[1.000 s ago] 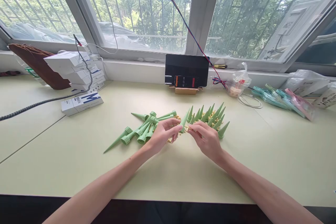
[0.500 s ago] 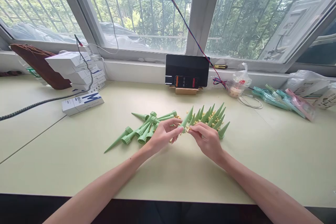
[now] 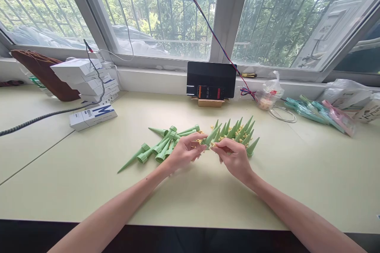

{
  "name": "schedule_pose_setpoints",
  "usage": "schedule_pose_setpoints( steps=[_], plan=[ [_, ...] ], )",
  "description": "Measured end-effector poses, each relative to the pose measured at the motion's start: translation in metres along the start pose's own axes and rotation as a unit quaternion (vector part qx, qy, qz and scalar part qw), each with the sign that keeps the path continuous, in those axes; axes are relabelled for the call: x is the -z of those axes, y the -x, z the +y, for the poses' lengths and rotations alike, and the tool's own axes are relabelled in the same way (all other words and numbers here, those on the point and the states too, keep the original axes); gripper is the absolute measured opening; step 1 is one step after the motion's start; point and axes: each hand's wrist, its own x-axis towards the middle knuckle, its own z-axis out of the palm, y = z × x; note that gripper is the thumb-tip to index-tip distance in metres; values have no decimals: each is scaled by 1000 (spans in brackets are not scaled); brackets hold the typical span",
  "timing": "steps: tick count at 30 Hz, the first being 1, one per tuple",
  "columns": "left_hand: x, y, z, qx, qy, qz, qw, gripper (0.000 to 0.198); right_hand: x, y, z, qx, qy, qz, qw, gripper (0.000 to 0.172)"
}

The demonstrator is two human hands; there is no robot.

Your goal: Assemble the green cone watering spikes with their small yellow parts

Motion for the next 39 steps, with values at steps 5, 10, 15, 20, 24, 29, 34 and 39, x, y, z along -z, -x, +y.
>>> schedule_pose_setpoints(
  steps=[5, 10, 15, 20, 24, 29, 34, 39],
  plan=[
    [1, 0, 2, -12, -22, 0, 1000, 32, -1, -1, -1, -116, -120, -17, 986, 26],
    [1, 0, 4, -13, -32, -5, 999, 33, 1, -6, -5, -185, -202, -42, 961, 29],
    [1, -1, 5, -16, -36, -3, 999, 32, 3, -9, -6, -280, -297, -76, 910, 33],
    [-1, -2, 6, -17, -47, 10, 999, 33, 3, -10, -5, -323, -352, -89, 874, 36],
    [-3, 0, 6, 5, -50, 19, 999, 36, 2, -10, -4, -313, -335, -78, 885, 40],
    [-4, 2, 5, 39, -56, 30, 997, 40, -1, -8, -4, -226, -214, -51, 949, 37],
    [-4, 1, 10, 52, -36, 43, 997, 35, -1, -3, -5, -142, -78, -30, 986, 28],
    [-5, 1, 13, 61, -13, 50, 997, 33, -1, 0, -5, -41, 42, -15, 998, 19]
  ],
)
